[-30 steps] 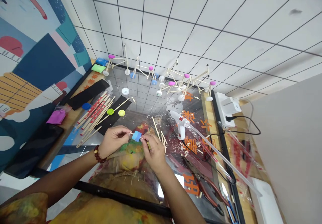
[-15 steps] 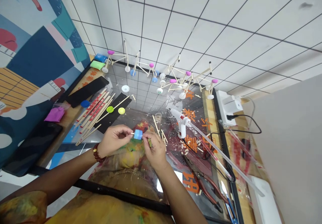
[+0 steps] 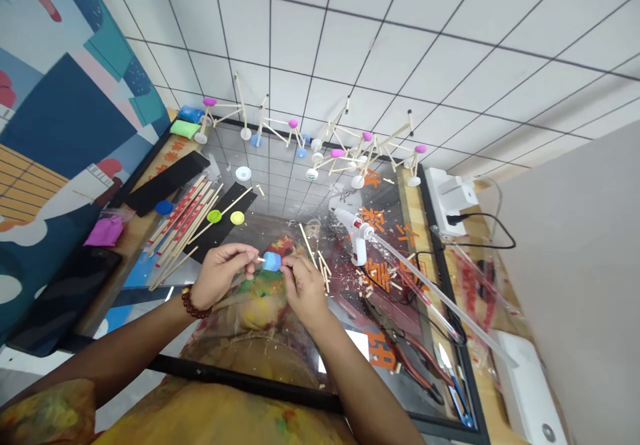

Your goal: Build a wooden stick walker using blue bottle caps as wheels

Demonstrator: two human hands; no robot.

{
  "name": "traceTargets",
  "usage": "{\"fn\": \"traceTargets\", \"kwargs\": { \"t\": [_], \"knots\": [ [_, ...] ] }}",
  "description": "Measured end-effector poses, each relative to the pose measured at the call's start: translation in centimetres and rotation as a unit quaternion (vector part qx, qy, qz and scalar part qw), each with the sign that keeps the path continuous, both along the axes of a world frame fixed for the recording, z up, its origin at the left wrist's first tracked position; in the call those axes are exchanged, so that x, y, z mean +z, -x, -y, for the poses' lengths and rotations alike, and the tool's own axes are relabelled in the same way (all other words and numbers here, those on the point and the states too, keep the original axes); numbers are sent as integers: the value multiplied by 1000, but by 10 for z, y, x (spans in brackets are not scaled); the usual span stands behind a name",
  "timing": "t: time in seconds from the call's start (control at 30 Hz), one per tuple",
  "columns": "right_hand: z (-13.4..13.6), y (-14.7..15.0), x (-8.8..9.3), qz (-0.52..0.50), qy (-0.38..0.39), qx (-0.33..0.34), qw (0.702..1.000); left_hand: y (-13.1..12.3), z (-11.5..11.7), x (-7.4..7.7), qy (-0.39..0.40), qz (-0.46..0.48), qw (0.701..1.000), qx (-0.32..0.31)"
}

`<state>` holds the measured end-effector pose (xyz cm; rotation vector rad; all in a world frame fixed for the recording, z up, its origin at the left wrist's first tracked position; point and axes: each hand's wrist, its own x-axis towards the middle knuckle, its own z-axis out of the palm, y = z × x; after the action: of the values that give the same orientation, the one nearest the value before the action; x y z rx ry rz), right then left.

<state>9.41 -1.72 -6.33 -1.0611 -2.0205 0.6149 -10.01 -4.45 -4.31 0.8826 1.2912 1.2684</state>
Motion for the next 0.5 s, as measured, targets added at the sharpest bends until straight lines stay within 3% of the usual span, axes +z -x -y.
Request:
{"fn": "traceTargets", "kwargs": {
  "t": [0.17, 0.33, 0.43, 0.5],
  "knots": [
    [-2, 0, -5, 47, -29, 2, 998, 9, -6, 7, 10, 32, 998, 50],
    [-1, 2, 1, 104, -73, 19, 992, 15, -4, 30, -20, -4, 999, 33],
    [-5, -3, 13, 108, -74, -3, 991, 32, 16, 45, -1, -91, 996, 3],
    [-10, -13, 23, 114, -61, -39, 991, 52, 43, 51, 16, -173, 984, -42]
  ]
}}
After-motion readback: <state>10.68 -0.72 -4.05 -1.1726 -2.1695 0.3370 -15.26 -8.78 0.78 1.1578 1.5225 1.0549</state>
